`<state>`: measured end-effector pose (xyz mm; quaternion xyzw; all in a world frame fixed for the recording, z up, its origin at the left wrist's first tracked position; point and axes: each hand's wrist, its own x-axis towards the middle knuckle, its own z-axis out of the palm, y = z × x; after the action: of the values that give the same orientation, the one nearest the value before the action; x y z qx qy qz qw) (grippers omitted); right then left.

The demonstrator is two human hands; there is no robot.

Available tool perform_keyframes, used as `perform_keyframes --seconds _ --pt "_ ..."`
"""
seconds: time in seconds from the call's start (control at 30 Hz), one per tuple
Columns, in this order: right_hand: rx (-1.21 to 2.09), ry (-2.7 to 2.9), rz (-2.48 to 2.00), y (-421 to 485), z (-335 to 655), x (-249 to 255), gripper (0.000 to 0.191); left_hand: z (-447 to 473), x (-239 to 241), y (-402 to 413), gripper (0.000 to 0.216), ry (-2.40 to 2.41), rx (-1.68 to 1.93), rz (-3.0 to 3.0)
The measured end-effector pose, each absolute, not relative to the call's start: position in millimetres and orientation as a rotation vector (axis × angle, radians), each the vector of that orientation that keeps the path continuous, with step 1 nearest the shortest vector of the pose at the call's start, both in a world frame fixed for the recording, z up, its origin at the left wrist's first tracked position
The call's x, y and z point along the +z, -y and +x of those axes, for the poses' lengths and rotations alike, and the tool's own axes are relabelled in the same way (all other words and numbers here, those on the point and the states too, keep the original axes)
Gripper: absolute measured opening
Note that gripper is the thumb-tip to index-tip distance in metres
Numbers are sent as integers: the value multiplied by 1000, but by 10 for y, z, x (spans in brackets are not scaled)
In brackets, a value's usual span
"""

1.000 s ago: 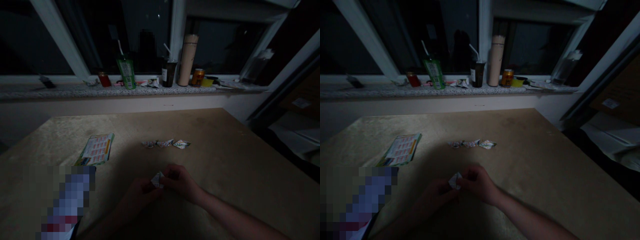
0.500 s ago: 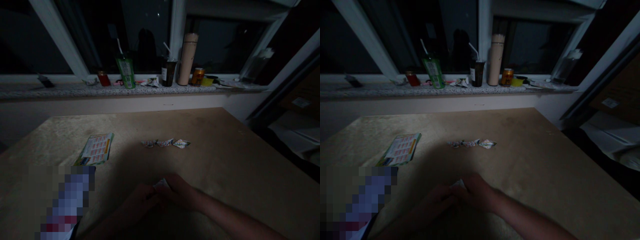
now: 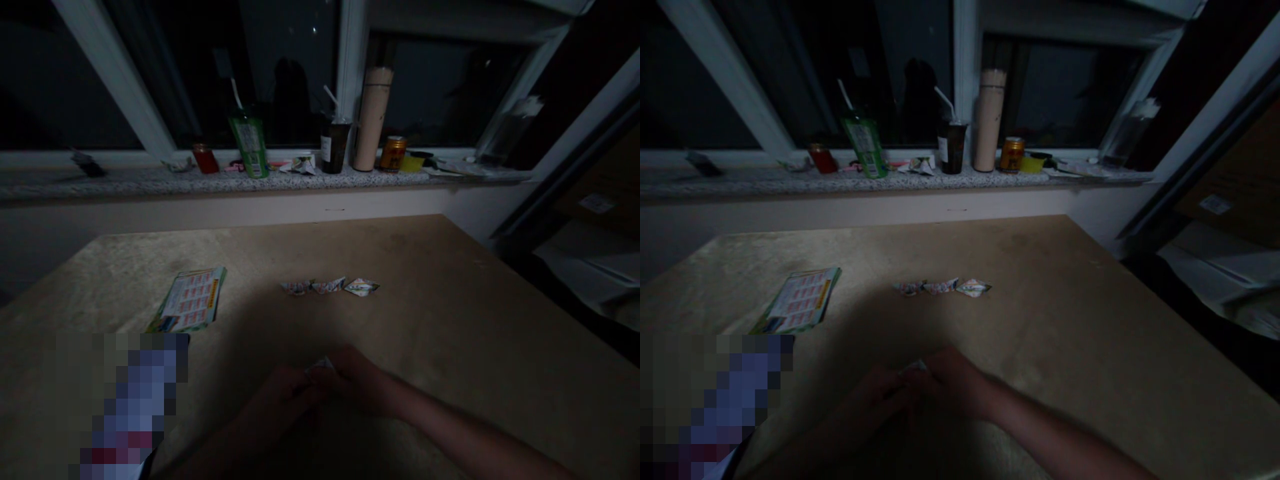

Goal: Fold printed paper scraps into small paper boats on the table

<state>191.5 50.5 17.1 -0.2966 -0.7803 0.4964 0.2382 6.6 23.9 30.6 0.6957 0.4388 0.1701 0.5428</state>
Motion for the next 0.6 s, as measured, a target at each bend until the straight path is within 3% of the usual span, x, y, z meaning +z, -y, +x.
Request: perform_keyframes --seconds 0.23,0.6 --pt "1319 2086 -961 -508 1882 137 56 95 315 -245 45 -1052 402 1669" --pt "1231 2233 -1005 -528 1868 133 46 90 271 -233 42 -1043 394 1722"
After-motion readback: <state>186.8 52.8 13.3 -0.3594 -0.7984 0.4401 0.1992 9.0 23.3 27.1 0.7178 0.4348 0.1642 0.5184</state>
